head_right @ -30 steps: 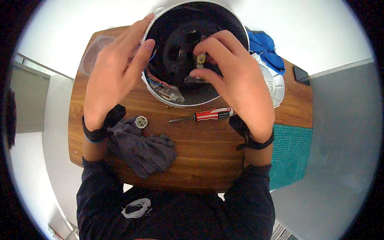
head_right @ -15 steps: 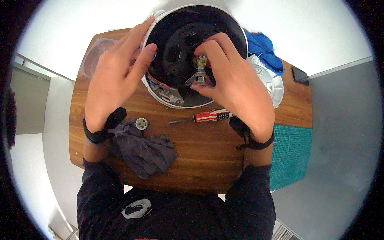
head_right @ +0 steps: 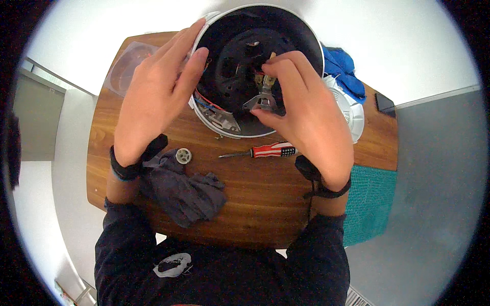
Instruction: The person disassembles a white cylindrical appliance on a wooden table, using a screwdriver to remove screws and detach internal components. They manipulate wires and parts inside the housing, then reassemble the unit by placing components back and securing the casing.
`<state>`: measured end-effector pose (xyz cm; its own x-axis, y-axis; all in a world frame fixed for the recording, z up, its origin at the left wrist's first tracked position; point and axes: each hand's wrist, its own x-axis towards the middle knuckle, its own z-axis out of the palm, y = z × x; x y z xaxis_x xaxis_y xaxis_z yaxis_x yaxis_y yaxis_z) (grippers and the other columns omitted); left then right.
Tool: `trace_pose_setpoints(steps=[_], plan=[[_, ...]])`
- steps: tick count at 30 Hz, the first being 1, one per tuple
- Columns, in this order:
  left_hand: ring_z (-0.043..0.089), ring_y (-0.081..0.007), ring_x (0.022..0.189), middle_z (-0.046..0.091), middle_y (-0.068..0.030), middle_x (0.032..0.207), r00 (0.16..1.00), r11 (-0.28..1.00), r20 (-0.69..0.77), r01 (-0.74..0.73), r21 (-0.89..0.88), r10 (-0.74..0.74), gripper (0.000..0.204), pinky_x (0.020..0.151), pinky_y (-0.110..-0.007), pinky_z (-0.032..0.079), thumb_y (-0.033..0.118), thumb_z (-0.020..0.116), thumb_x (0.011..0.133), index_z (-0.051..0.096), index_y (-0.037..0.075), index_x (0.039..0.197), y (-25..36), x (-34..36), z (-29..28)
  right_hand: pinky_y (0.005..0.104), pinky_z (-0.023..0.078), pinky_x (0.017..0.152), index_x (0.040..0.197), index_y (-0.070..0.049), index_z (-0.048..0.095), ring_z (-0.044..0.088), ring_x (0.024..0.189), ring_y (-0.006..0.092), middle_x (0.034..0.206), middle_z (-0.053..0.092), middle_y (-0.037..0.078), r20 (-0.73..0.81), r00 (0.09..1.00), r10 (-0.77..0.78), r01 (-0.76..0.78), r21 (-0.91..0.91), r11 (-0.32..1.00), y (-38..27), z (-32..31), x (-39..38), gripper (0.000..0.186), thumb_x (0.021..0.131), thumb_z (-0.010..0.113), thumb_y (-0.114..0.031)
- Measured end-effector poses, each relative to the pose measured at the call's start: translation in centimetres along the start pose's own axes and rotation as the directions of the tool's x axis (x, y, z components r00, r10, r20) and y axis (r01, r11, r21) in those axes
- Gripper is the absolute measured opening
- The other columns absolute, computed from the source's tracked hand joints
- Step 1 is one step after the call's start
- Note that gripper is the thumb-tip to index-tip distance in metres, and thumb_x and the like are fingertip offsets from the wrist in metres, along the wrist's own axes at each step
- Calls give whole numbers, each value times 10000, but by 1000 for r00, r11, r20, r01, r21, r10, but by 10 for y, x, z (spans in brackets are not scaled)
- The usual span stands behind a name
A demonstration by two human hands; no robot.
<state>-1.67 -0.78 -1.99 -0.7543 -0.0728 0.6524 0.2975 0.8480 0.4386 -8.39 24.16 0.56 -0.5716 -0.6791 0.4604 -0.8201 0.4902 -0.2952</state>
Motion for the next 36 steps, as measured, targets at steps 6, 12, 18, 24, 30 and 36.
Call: trace_pose_setpoints(steps=[6,12,18,24,30,36], plan=[[757,-432,924,758,-253,1203,1000,1000,21,-1,16,1,449,824,-461,596,234,649,1128,643,68,1545,4,1,-1,460,597,1008,1282,-15,640,691,1220,424,1329,663,156,37,988,-147,146,40,988,5,-10,-1,623,739,945,-30],[762,-457,1003,757,-251,1262,998,999,52,30,20,-31,446,851,-474,603,241,626,1137,636,58,1543,3,1,-3,472,591,1031,1290,-26,638,689,1242,430,1373,673,159,27,998,-54,53,29,998,-4,-10,-3,603,761,927,-16],[745,-483,917,750,-233,1129,999,998,-7,-52,30,52,415,749,-540,605,266,648,1121,659,-51,1388,0,2,0,474,584,1044,1272,-15,642,693,1252,419,1390,717,171,61,998,-31,30,13,999,-3,-12,-6,589,755,924,-16],[760,-469,1055,742,-246,1356,996,999,79,38,13,-38,447,886,-494,605,247,613,1143,632,60,1548,5,2,-6,432,586,1080,1297,-3,666,729,1258,366,1444,732,140,71,993,-90,90,11,996,2,-13,-6,632,739,960,-27],[758,-468,1022,746,-255,1321,998,1000,58,12,20,-14,454,873,-498,601,262,625,1139,635,59,1545,5,2,-3,466,579,1031,1269,-35,653,697,1227,411,1338,692,166,69,992,-103,100,50,994,1,-8,-1,561,768,904,-4],[767,-476,984,775,-252,1156,1000,997,15,-9,72,7,473,807,-523,618,317,675,1109,679,-57,1399,-9,5,-3,471,583,977,1255,-50,658,693,1191,422,1321,674,155,42,998,-50,51,-29,998,8,-5,1,494,815,879,-14]])
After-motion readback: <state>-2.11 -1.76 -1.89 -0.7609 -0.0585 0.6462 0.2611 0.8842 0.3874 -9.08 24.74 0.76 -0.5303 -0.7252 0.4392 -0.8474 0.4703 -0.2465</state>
